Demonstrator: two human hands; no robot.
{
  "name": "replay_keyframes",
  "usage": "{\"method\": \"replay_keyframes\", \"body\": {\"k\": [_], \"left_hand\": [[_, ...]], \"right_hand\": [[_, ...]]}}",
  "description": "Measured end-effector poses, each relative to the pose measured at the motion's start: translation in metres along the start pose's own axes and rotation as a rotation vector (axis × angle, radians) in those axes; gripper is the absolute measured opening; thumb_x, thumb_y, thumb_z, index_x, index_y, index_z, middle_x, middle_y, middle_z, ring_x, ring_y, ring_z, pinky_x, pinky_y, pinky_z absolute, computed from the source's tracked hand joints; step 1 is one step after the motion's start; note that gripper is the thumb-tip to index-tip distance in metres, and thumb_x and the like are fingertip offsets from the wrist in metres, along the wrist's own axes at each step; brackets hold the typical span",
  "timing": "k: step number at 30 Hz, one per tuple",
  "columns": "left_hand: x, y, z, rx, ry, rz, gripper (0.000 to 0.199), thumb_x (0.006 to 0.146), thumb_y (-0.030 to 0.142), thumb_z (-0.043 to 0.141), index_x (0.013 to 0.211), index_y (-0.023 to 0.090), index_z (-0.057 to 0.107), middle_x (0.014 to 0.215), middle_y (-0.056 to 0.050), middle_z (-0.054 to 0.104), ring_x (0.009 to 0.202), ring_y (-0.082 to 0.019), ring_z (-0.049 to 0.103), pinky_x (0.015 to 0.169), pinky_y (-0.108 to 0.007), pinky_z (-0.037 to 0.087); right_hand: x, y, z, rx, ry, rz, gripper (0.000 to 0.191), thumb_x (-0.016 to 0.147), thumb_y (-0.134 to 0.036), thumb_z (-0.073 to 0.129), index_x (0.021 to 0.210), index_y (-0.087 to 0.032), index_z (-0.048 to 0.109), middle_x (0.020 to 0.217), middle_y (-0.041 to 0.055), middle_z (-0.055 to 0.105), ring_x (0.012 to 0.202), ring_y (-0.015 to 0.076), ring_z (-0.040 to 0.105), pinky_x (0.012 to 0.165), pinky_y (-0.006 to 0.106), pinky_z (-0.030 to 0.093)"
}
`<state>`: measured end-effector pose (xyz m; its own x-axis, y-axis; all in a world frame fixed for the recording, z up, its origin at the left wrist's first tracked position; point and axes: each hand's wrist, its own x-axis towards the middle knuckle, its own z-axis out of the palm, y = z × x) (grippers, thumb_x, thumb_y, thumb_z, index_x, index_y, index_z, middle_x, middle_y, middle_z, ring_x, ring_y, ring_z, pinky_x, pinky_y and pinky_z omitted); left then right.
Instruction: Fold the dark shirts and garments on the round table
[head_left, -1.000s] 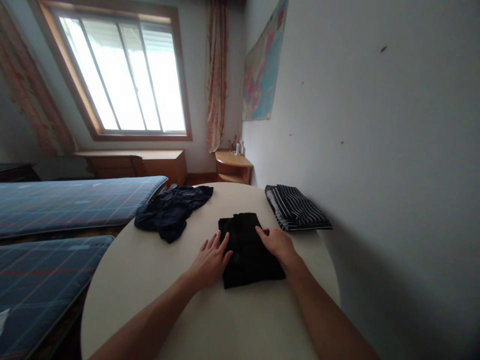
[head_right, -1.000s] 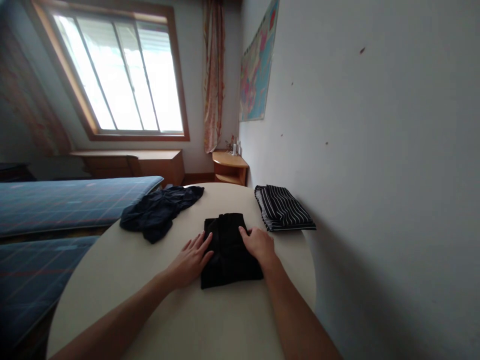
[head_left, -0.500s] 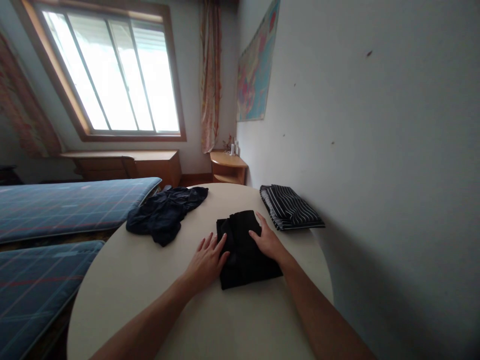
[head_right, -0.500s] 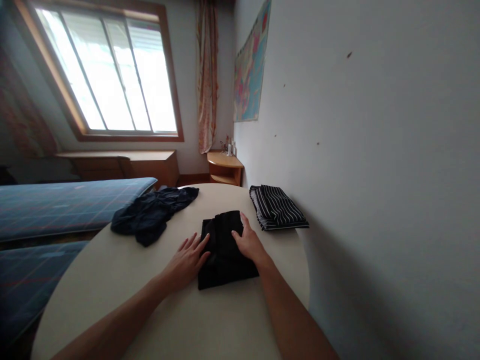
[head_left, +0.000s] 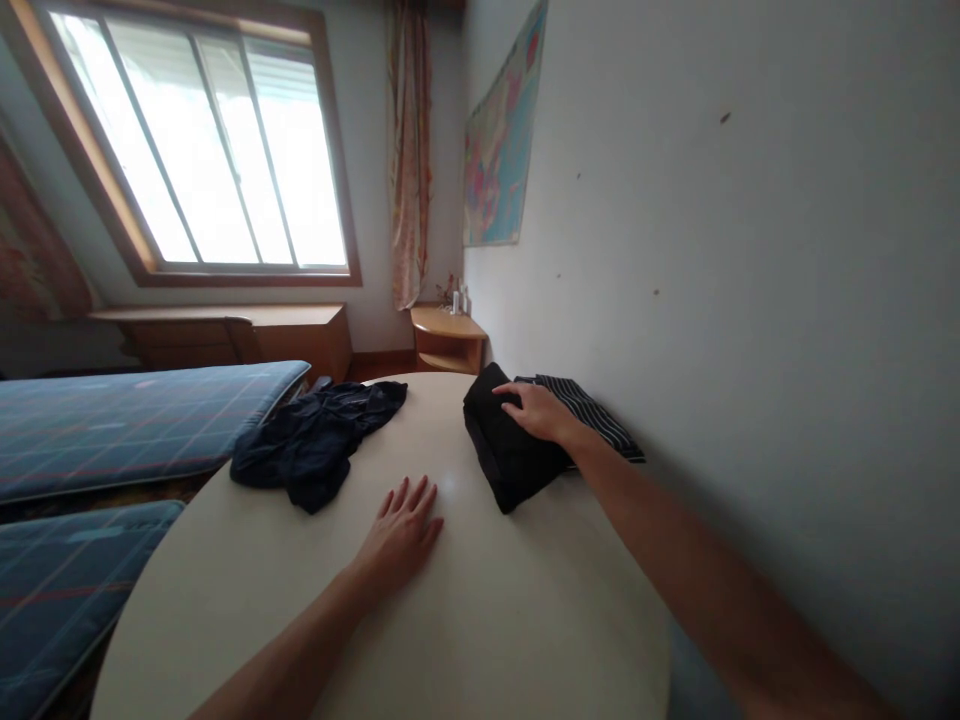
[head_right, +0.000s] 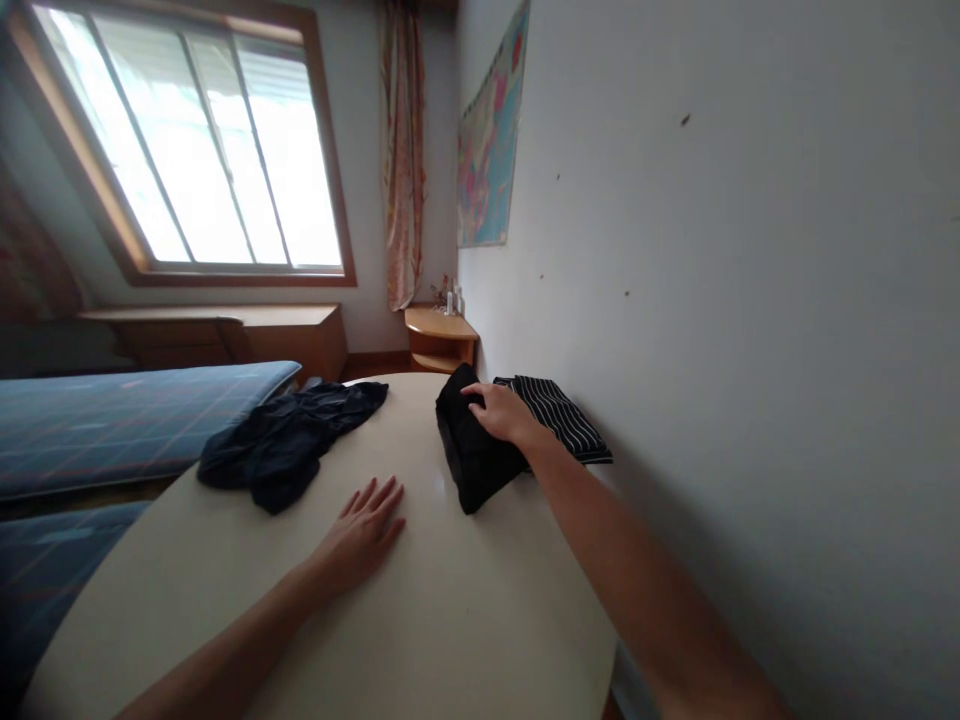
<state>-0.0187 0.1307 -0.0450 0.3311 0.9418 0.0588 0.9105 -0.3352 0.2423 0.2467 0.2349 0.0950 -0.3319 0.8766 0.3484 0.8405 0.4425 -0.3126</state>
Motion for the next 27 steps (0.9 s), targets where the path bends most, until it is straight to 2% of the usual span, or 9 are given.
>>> {"method": "replay_keyframes", "body": {"k": [3,8,11,13,15,17,20,23,27], "left_hand": [[0.0,0.003,-0.002,0.018,-0.028,-0.016,0.062,0.099,0.047,0.031,0.153,0.016,0.034,0.161,-0.008,0.023,0.149,-0.034,0.012,0.12,-0.051,0.017],[0.001,0.005,-0.003,0.038,-0.045,-0.029,0.062,0.099,0.047,0.03,0.153,0.017,0.032,0.161,-0.006,0.021,0.149,-0.033,0.011,0.12,-0.05,0.017],[0.001,0.005,-0.004,0.05,-0.055,-0.03,0.062,0.1,0.047,0.028,0.154,0.016,0.031,0.161,-0.006,0.02,0.149,-0.033,0.01,0.121,-0.05,0.016],[0.001,0.006,-0.005,0.049,-0.067,-0.033,0.062,0.1,0.046,0.028,0.154,0.016,0.031,0.161,-0.006,0.019,0.149,-0.032,0.01,0.121,-0.05,0.016],[0.001,0.007,-0.007,0.042,-0.074,-0.036,0.061,0.1,0.044,0.03,0.154,0.016,0.031,0.161,-0.006,0.02,0.149,-0.032,0.01,0.121,-0.05,0.016],[0.001,0.007,-0.007,0.031,-0.071,-0.04,0.061,0.099,0.044,0.032,0.153,0.016,0.032,0.161,-0.007,0.02,0.149,-0.033,0.01,0.121,-0.051,0.017],[0.001,0.007,-0.007,0.021,-0.056,-0.043,0.061,0.099,0.043,0.032,0.153,0.016,0.032,0.161,-0.007,0.021,0.149,-0.033,0.011,0.12,-0.052,0.017],[0.001,0.007,-0.006,0.025,-0.058,-0.038,0.061,0.099,0.043,0.031,0.153,0.016,0.032,0.161,-0.007,0.021,0.149,-0.033,0.011,0.12,-0.052,0.017],[0.001,0.007,-0.006,0.025,-0.051,-0.039,0.061,0.099,0.044,0.031,0.153,0.015,0.033,0.161,-0.007,0.021,0.149,-0.034,0.011,0.12,-0.052,0.017]], "right_hand": [[0.024,0.016,-0.019,-0.021,0.035,-0.028,0.034,0.087,-0.021,0.061,0.12,-0.025,0.068,0.121,0.0038,0.07,0.109,0.0199,0.064,0.102,0.034,0.045],[0.062,0.061,-0.059,0.01,0.091,0.001,0.034,0.085,-0.027,0.065,0.118,-0.021,0.069,0.102,0.0051,0.074,0.078,0.0162,0.065,0.084,0.032,0.053],[0.073,0.1,-0.074,0.046,0.124,0.03,0.038,0.085,-0.033,0.065,0.12,-0.019,0.068,0.097,0.0067,0.073,0.084,0.0193,0.067,0.087,0.036,0.053],[0.071,0.129,-0.072,0.045,0.169,0.034,0.039,0.083,-0.033,0.067,0.12,-0.019,0.068,0.116,0.0095,0.07,0.105,0.0233,0.065,0.099,0.039,0.048],[0.06,0.158,-0.06,0.009,0.163,0.133,0.045,0.082,-0.03,0.067,0.126,-0.019,0.064,0.128,0.0109,0.065,0.118,0.0243,0.06,0.105,0.038,0.044],[0.044,0.181,-0.041,-0.079,0.097,0.291,0.052,0.081,-0.029,0.066,0.131,-0.015,0.06,0.133,0.0135,0.061,0.123,0.025,0.057,0.106,0.036,0.044],[0.022,0.203,-0.017,-0.204,-0.029,0.456,0.046,0.087,-0.029,0.056,0.13,-0.014,0.061,0.133,0.0138,0.062,0.123,0.0257,0.057,0.105,0.037,0.044],[0.014,0.205,-0.009,-0.245,-0.049,0.522,0.045,0.09,-0.034,0.05,0.129,-0.015,0.063,0.132,0.0161,0.061,0.123,0.0298,0.057,0.105,0.045,0.043],[0.022,0.181,-0.016,-0.368,0.042,0.598,0.059,0.094,-0.055,0.039,0.138,-0.021,0.056,0.148,0.0176,0.045,0.131,0.0399,0.045,0.105,0.06,0.036]]}}
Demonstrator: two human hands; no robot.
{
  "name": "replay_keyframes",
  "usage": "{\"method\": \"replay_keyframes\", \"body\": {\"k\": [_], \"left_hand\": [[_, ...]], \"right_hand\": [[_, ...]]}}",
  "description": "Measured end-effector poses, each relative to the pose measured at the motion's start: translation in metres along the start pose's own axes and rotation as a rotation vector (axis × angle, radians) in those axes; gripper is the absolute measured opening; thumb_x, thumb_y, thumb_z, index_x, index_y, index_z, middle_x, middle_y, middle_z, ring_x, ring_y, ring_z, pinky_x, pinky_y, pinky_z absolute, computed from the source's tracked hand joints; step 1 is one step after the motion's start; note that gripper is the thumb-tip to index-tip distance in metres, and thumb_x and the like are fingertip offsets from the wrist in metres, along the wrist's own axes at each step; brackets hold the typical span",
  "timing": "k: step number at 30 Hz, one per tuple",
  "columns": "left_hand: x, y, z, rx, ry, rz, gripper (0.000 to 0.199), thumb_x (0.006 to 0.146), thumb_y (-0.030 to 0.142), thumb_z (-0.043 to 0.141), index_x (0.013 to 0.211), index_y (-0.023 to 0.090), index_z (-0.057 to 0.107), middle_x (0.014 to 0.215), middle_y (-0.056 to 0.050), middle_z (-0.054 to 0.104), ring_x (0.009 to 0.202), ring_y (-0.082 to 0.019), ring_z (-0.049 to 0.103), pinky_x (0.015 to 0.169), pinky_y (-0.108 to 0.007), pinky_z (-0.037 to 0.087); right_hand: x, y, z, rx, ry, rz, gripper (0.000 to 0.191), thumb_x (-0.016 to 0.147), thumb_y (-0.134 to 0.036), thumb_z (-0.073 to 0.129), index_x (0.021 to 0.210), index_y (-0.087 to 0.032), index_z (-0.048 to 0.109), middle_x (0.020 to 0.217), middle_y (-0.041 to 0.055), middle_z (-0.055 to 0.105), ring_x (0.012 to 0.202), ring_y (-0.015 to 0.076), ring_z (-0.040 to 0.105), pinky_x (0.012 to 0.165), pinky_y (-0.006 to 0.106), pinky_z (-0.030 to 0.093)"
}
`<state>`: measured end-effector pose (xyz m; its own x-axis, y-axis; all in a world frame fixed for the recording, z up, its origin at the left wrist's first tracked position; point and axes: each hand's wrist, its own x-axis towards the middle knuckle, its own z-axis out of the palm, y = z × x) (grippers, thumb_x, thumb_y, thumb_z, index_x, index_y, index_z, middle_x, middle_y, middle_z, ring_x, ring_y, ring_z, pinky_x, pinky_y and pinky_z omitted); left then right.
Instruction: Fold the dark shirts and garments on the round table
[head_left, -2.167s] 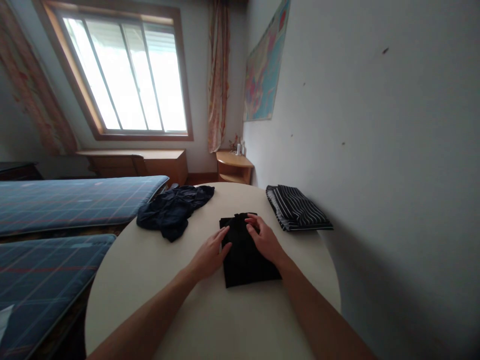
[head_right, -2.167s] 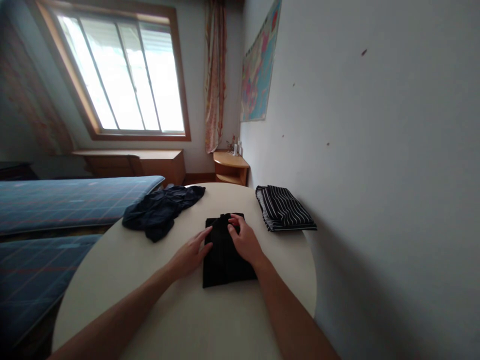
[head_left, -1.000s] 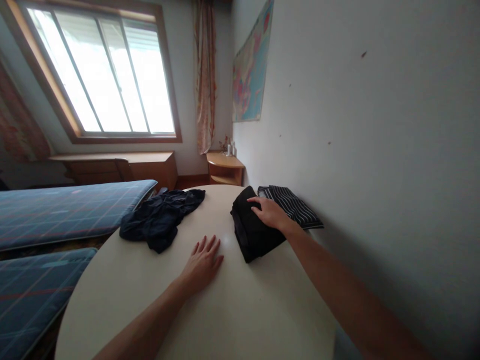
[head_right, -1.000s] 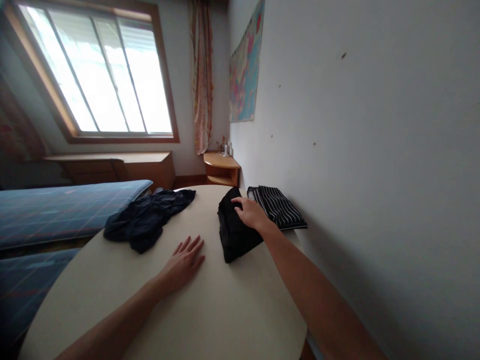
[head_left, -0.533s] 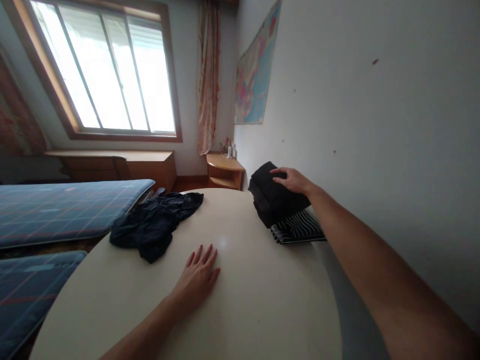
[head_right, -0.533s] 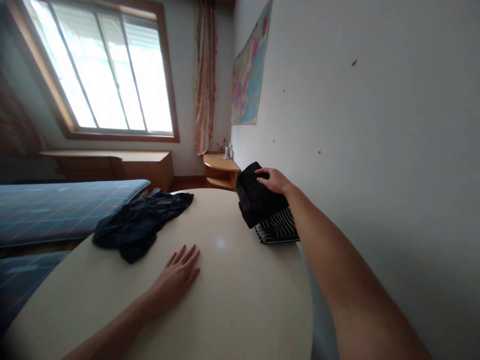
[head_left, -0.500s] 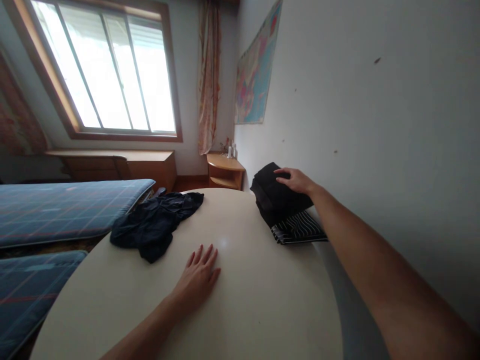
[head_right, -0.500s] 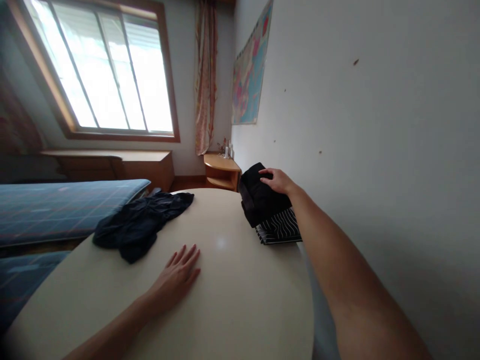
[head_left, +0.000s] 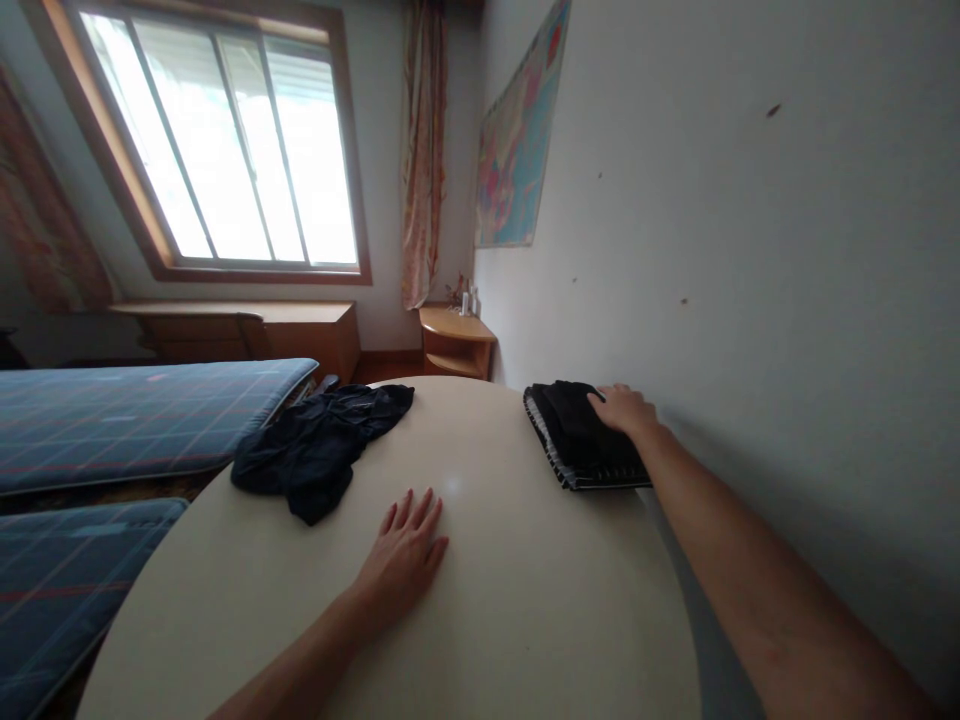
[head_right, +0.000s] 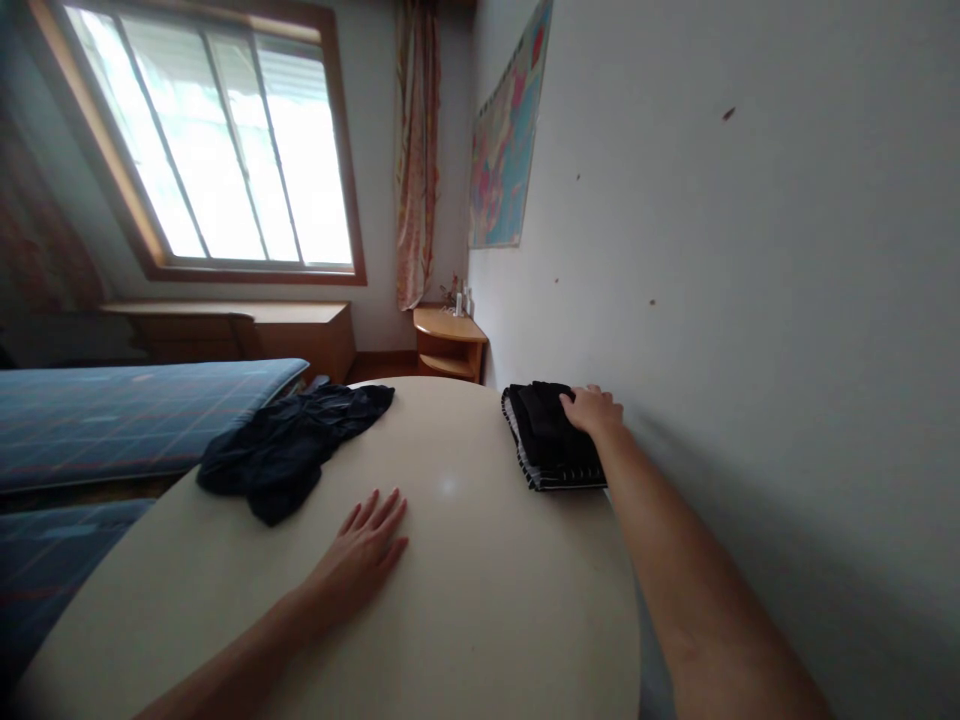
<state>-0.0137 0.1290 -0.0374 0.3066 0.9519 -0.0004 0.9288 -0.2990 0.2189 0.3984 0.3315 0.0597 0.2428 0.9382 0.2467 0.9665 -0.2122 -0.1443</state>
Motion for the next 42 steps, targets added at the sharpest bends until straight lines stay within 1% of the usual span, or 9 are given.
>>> {"method": "replay_keyframes", "body": {"k": [8,15,18,21,26,29,33,38,42], "left_hand": [[-0.003,0.002,-0.003,-0.002,0.013,0.008,0.061,0.099,0.043,0.033,0.152,0.015,0.034,0.16,-0.008,0.024,0.148,-0.033,0.014,0.12,-0.05,0.017],[0.003,-0.015,-0.008,-0.021,0.161,-0.014,0.05,0.096,0.04,0.043,0.143,0.022,0.049,0.153,-0.007,0.042,0.145,-0.027,0.031,0.119,-0.045,0.024],[0.009,-0.042,-0.017,0.093,0.403,-0.205,0.05,0.095,0.036,0.047,0.143,0.023,0.049,0.155,-0.01,0.038,0.145,-0.03,0.03,0.119,-0.049,0.02],[0.01,-0.077,-0.024,0.171,0.584,-0.497,0.061,0.091,0.036,0.054,0.149,0.023,0.04,0.159,-0.017,0.026,0.145,-0.038,0.026,0.115,-0.055,0.022],[0.004,-0.122,-0.026,0.016,0.484,-0.671,0.064,0.096,0.04,0.041,0.15,0.007,0.034,0.146,-0.027,0.042,0.134,-0.04,0.042,0.103,-0.053,0.039],[0.003,-0.123,-0.023,0.028,0.417,-0.55,0.053,0.093,0.023,0.037,0.141,0.003,0.045,0.139,-0.025,0.052,0.129,-0.036,0.047,0.103,-0.05,0.041],[0.005,-0.097,-0.018,0.036,0.348,-0.347,0.05,0.086,0.009,0.038,0.132,0.008,0.056,0.132,-0.019,0.059,0.122,-0.031,0.054,0.103,-0.044,0.042],[-0.002,-0.043,-0.024,-0.034,0.247,-0.053,0.043,0.087,0.013,0.04,0.121,0.017,0.066,0.121,-0.01,0.069,0.113,-0.025,0.062,0.102,-0.036,0.042],[-0.022,-0.005,-0.042,-0.327,0.024,0.295,0.033,0.091,0.024,0.043,0.105,0.022,0.073,0.099,-0.003,0.076,0.092,-0.019,0.069,0.086,-0.027,0.049]], "right_hand": [[-0.045,-0.043,0.029,0.022,-0.133,0.004,0.078,0.09,-0.075,0.021,0.15,-0.029,0.039,0.156,0.0133,0.034,0.141,0.0432,0.028,0.11,0.063,0.022],[-0.072,-0.064,0.023,-0.047,0.188,-0.127,0.054,0.096,-0.049,0.038,0.139,-0.019,0.052,0.15,0.0143,0.043,0.135,0.0363,0.037,0.11,0.057,0.024],[-0.094,-0.091,0.023,0.022,0.324,-0.305,0.045,0.095,-0.038,0.043,0.135,-0.02,0.054,0.149,0.0118,0.045,0.134,0.0302,0.038,0.113,0.052,0.021],[-0.129,-0.121,0.039,0.137,0.28,-0.417,0.041,0.093,-0.036,0.047,0.129,-0.019,0.058,0.145,0.0125,0.049,0.133,0.0298,0.04,0.113,0.051,0.023],[-0.183,-0.146,0.07,0.338,0.121,-0.571,0.038,0.09,-0.03,0.053,0.127,-0.021,0.059,0.145,0.0123,0.049,0.135,0.0291,0.04,0.113,0.051,0.024],[-0.197,-0.142,0.072,0.4,0.048,-0.662,0.04,0.089,-0.027,0.055,0.128,-0.022,0.059,0.146,0.0108,0.048,0.136,0.027,0.039,0.115,0.048,0.025],[-0.198,-0.134,0.07,0.487,0.005,-0.66,0.038,0.09,-0.026,0.054,0.126,-0.019,0.059,0.139,0.0116,0.054,0.132,0.023,0.045,0.114,0.043,0.03],[-0.193,-0.132,0.072,0.559,-0.004,-0.652,0.034,0.09,-0.027,0.054,0.122,-0.016,0.062,0.134,0.0125,0.058,0.128,0.0228,0.05,0.112,0.041,0.034],[-0.192,-0.131,0.068,0.601,0.019,-0.628,0.031,0.094,-0.031,0.049,0.118,-0.017,0.064,0.128,0.0115,0.063,0.124,0.022,0.053,0.11,0.04,0.036]]}}
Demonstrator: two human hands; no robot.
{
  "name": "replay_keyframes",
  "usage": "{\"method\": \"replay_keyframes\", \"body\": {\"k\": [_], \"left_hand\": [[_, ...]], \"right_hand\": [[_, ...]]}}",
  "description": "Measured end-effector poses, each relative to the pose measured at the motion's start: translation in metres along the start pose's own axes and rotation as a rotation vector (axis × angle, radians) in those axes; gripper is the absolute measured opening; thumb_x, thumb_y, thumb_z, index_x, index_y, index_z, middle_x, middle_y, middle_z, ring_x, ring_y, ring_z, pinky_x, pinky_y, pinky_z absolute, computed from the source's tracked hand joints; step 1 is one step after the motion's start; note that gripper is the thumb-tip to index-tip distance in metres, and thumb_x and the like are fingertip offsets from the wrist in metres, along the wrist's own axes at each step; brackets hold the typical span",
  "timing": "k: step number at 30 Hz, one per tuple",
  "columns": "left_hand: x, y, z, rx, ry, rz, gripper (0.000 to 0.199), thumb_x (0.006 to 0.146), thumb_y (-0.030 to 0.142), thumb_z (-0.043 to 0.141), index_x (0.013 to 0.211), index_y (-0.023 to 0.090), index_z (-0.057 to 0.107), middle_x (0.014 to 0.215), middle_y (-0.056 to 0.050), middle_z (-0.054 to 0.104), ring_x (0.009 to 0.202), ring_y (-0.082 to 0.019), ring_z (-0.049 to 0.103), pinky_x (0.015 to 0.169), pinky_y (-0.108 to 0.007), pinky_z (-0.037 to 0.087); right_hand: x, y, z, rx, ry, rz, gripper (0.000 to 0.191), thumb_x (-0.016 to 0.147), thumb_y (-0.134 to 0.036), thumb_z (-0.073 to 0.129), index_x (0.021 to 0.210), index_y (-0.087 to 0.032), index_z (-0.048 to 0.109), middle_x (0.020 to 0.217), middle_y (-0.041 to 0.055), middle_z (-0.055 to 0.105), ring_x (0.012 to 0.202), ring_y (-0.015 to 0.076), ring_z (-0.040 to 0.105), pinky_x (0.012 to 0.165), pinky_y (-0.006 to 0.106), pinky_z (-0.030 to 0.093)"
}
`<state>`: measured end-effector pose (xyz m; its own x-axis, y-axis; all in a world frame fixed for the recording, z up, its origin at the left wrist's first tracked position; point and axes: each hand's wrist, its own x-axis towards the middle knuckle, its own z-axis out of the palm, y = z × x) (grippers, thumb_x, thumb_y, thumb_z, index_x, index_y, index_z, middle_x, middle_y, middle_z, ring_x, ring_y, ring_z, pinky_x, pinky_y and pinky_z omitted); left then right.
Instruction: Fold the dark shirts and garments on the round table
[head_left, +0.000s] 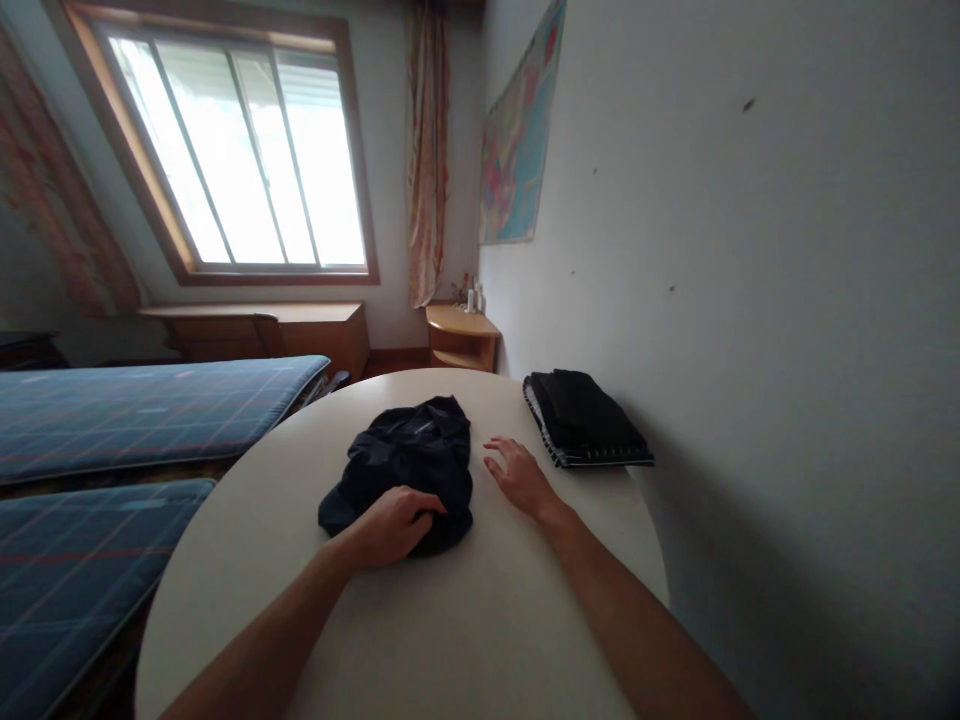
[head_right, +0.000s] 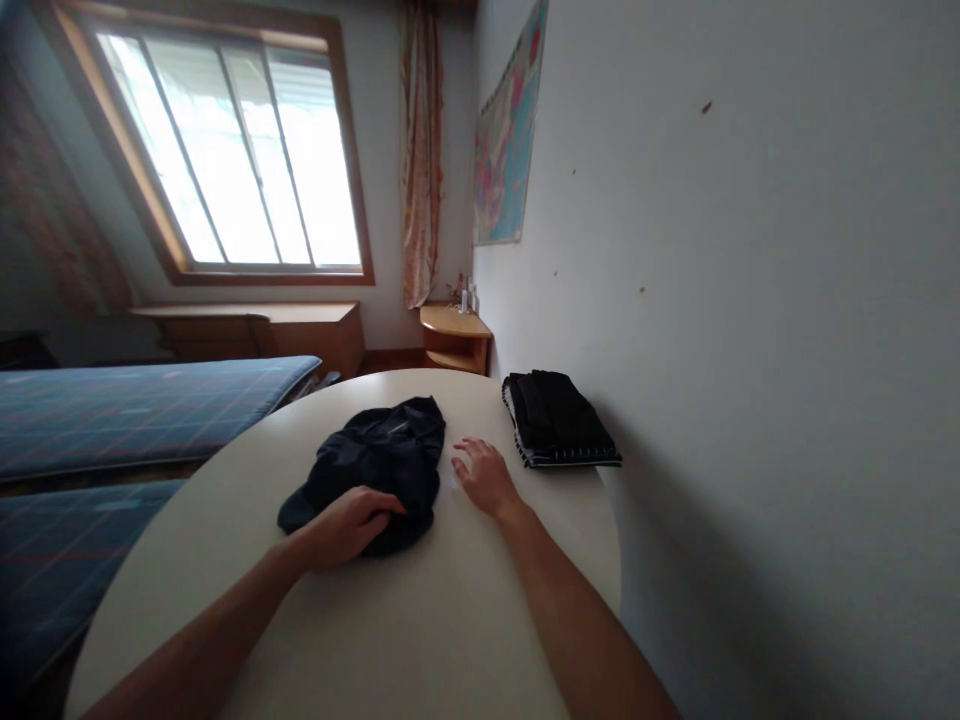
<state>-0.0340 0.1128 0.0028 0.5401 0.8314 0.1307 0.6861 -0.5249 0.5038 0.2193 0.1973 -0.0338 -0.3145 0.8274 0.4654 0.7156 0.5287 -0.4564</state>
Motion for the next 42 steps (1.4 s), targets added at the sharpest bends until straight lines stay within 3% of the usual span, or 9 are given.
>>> {"method": "replay_keyframes", "body": {"k": [4,8,16,22,28,31,34,38,42], "left_hand": [[-0.005,0.021,-0.007,-0.188,-0.07,0.018,0.043,0.1,0.043,0.035,0.101,0.02,0.071,0.078,0.0,0.073,0.059,-0.013,0.064,0.06,-0.023,0.047],[-0.002,0.01,-0.005,0.042,0.199,-0.101,0.037,0.095,0.047,0.044,0.116,0.024,0.064,0.098,-0.003,0.072,0.074,-0.018,0.065,0.072,-0.028,0.048],[-0.001,-0.008,0.012,0.217,0.233,-0.249,0.064,0.084,0.046,0.06,0.141,0.023,0.044,0.137,-0.01,0.053,0.114,-0.029,0.06,0.098,-0.039,0.046],[0.0,-0.01,0.009,0.175,0.201,-0.104,0.053,0.081,0.024,0.058,0.134,0.02,0.052,0.129,-0.009,0.061,0.122,-0.027,0.054,0.108,-0.041,0.039],[-0.001,-0.001,0.002,-0.011,0.142,0.079,0.047,0.082,0.016,0.05,0.128,0.025,0.058,0.118,-0.005,0.065,0.108,-0.022,0.061,0.099,-0.035,0.047],[0.0,-0.003,-0.007,-0.111,0.284,0.111,0.034,0.086,0.018,0.047,0.113,0.024,0.066,0.11,-0.004,0.065,0.101,-0.02,0.062,0.095,-0.033,0.049],[0.002,-0.015,-0.019,-0.125,0.584,0.035,0.028,0.091,0.024,0.045,0.105,0.022,0.068,0.108,-0.005,0.064,0.102,-0.02,0.061,0.096,-0.033,0.048],[0.004,-0.048,-0.022,-0.015,0.765,-0.149,0.037,0.092,0.031,0.042,0.118,0.018,0.063,0.119,-0.009,0.06,0.11,-0.023,0.06,0.103,-0.038,0.045],[0.008,-0.079,-0.003,0.081,0.56,-0.336,0.056,0.09,0.043,0.043,0.134,0.01,0.052,0.134,-0.016,0.052,0.124,-0.029,0.054,0.111,-0.041,0.039]], "right_hand": [[0.001,0.002,-0.006,0.046,0.066,0.038,0.035,0.097,-0.036,0.043,0.118,-0.017,0.064,0.126,0.0116,0.063,0.122,0.0216,0.055,0.11,0.038,0.037],[0.0,0.007,-0.007,0.052,0.074,0.092,0.04,0.098,-0.039,0.041,0.125,-0.016,0.061,0.128,0.0129,0.063,0.123,0.0237,0.055,0.11,0.039,0.038],[-0.001,0.01,-0.008,-0.099,-0.075,0.195,0.046,0.092,-0.038,0.052,0.128,-0.011,0.061,0.124,0.0161,0.066,0.118,0.0289,0.059,0.104,0.04,0.043],[-0.003,0.006,-0.016,-0.163,-0.14,0.293,0.054,0.09,-0.047,0.054,0.132,-0.014,0.06,0.09,0.0101,0.075,0.091,0.0261,0.069,0.084,0.035,0.05],[-0.005,0.005,-0.026,-0.18,-0.142,0.256,0.031,0.085,-0.044,0.061,0.102,-0.021,0.073,0.098,0.0079,0.075,0.092,0.0241,0.069,0.082,0.032,0.048],[-0.004,-0.001,-0.035,-0.157,-0.084,0.255,0.023,0.086,-0.042,0.059,0.091,-0.023,0.073,0.085,0.0044,0.075,0.08,0.0214,0.069,0.074,0.029,0.047],[-0.003,-0.01,-0.044,-0.061,0.114,0.253,0.033,0.094,-0.046,0.047,0.102,-0.022,0.068,0.077,0.0045,0.072,0.071,0.0209,0.067,0.07,0.03,0.047],[-0.002,-0.015,-0.043,0.055,0.273,0.082,0.041,0.1,-0.041,0.032,0.123,-0.022,0.059,0.108,0.0086,0.071,0.104,0.0235,0.065,0.095,0.037,0.046],[-0.003,-0.004,-0.02,0.006,0.123,0.006,0.051,0.094,-0.042,0.045,0.139,-0.019,0.048,0.143,0.0123,0.052,0.135,0.0261,0.044,0.114,0.044,0.032]]}}
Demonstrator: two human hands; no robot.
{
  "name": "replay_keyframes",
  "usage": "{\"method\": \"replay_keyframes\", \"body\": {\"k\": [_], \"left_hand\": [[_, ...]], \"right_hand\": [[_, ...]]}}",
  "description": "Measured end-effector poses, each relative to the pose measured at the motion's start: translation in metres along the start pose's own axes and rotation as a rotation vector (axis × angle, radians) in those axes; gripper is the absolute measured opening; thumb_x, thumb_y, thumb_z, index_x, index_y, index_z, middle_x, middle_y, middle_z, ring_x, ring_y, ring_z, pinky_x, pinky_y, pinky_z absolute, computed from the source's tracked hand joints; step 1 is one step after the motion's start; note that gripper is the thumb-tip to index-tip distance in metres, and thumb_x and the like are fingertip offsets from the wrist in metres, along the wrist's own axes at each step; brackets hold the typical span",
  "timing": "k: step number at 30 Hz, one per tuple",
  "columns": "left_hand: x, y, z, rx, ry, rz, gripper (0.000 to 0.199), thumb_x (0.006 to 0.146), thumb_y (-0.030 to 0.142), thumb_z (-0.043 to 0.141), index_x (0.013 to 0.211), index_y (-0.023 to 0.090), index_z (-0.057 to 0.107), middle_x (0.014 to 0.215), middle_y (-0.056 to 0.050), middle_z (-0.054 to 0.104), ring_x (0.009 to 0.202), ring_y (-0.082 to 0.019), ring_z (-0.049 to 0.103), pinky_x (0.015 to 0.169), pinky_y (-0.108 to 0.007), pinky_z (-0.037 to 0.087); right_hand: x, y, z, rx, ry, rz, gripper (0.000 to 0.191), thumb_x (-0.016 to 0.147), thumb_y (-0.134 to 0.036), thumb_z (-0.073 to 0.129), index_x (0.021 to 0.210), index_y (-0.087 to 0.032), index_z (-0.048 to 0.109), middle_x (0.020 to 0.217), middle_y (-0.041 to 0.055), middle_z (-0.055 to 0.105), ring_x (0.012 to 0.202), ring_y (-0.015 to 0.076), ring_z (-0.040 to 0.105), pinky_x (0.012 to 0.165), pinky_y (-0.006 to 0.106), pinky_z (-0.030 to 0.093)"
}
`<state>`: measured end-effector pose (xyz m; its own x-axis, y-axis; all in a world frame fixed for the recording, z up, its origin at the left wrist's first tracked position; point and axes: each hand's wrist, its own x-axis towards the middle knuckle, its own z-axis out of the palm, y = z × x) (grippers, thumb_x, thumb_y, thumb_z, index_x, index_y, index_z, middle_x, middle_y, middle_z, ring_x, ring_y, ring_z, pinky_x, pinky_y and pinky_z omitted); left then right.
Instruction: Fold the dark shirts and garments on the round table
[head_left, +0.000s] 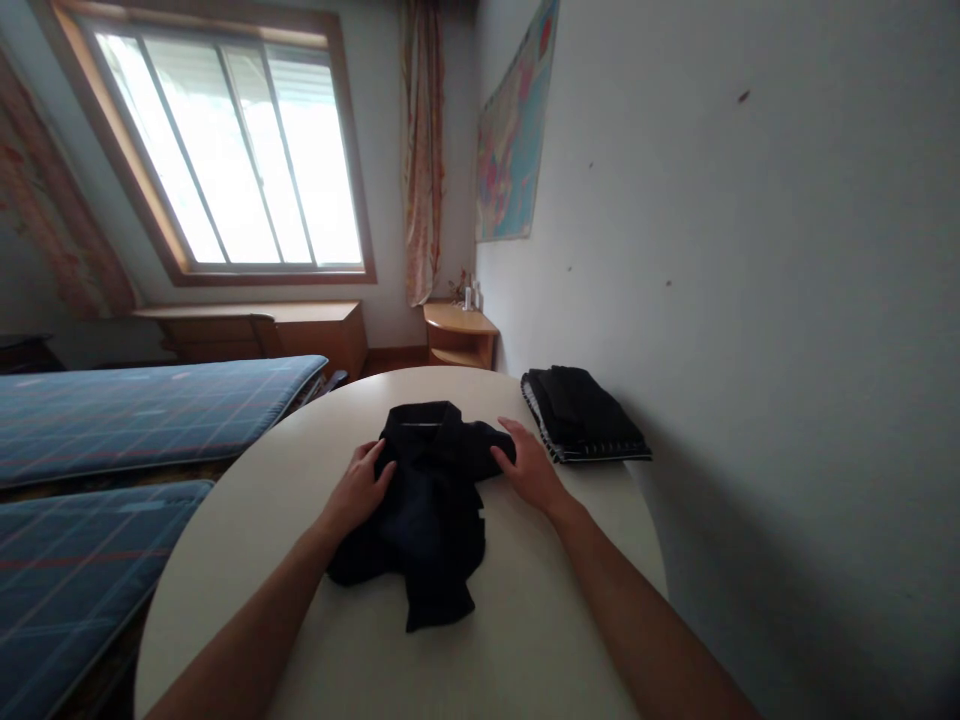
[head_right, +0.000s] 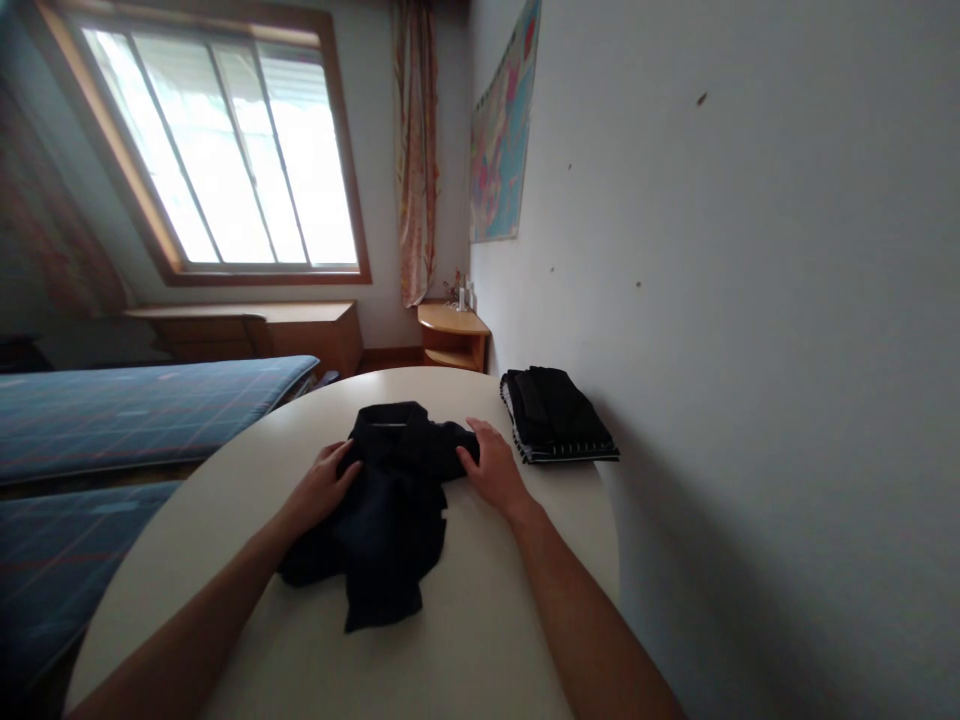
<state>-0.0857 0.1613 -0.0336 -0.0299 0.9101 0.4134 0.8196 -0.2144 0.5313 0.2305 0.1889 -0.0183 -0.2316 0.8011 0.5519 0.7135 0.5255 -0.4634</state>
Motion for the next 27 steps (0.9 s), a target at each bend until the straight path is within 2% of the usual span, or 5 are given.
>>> {"method": "replay_keyframes", "body": {"k": [7,12,20,23,27], "left_hand": [[-0.004,0.0,0.002,0.081,-0.171,0.041,0.054,0.089,0.038,0.044,0.137,0.013,0.049,0.136,-0.015,0.056,0.122,-0.028,0.057,0.108,-0.039,0.04],[-0.007,0.016,-0.011,-0.081,-0.311,0.113,0.043,0.083,0.029,0.048,0.122,0.017,0.06,0.095,-0.006,0.072,0.08,-0.021,0.067,0.08,-0.034,0.05],[-0.003,0.034,-0.027,-0.354,-0.036,0.051,0.037,0.083,0.038,0.05,0.107,0.019,0.069,0.097,-0.004,0.073,0.078,-0.019,0.064,0.072,-0.029,0.05],[0.003,0.026,-0.028,-0.367,0.055,-0.158,0.05,0.083,0.05,0.05,0.116,0.016,0.068,0.085,-0.004,0.074,0.072,-0.02,0.066,0.065,-0.029,0.051],[0.002,0.019,-0.018,-0.258,-0.114,-0.188,0.056,0.082,0.056,0.05,0.118,0.017,0.068,0.108,-0.01,0.074,0.1,-0.028,0.068,0.09,-0.038,0.052]], "right_hand": [[-0.004,0.011,0.015,-0.067,-0.249,0.083,0.047,0.088,-0.037,0.058,0.132,-0.018,0.057,0.131,0.0129,0.062,0.122,0.0272,0.055,0.107,0.041,0.036],[0.0,0.004,-0.007,-0.063,-0.335,0.134,0.022,0.087,-0.031,0.055,0.093,-0.02,0.072,0.091,0.007,0.074,0.085,0.0207,0.067,0.079,0.029,0.044],[0.008,0.013,-0.023,0.366,0.093,0.375,0.033,0.087,-0.039,0.048,0.106,-0.016,0.063,0.066,0.0019,0.068,0.055,0.0174,0.058,0.053,0.027,0.041],[0.008,0.013,-0.02,0.542,0.18,0.317,0.045,0.091,-0.049,0.046,0.122,-0.017,0.055,0.084,0.0061,0.072,0.069,0.0197,0.065,0.063,0.03,0.05],[0.0,0.014,-0.008,0.474,0.027,0.096,0.065,0.087,-0.053,0.057,0.141,-0.021,0.043,0.141,0.0132,0.053,0.127,0.0249,0.053,0.106,0.042,0.042]]}}
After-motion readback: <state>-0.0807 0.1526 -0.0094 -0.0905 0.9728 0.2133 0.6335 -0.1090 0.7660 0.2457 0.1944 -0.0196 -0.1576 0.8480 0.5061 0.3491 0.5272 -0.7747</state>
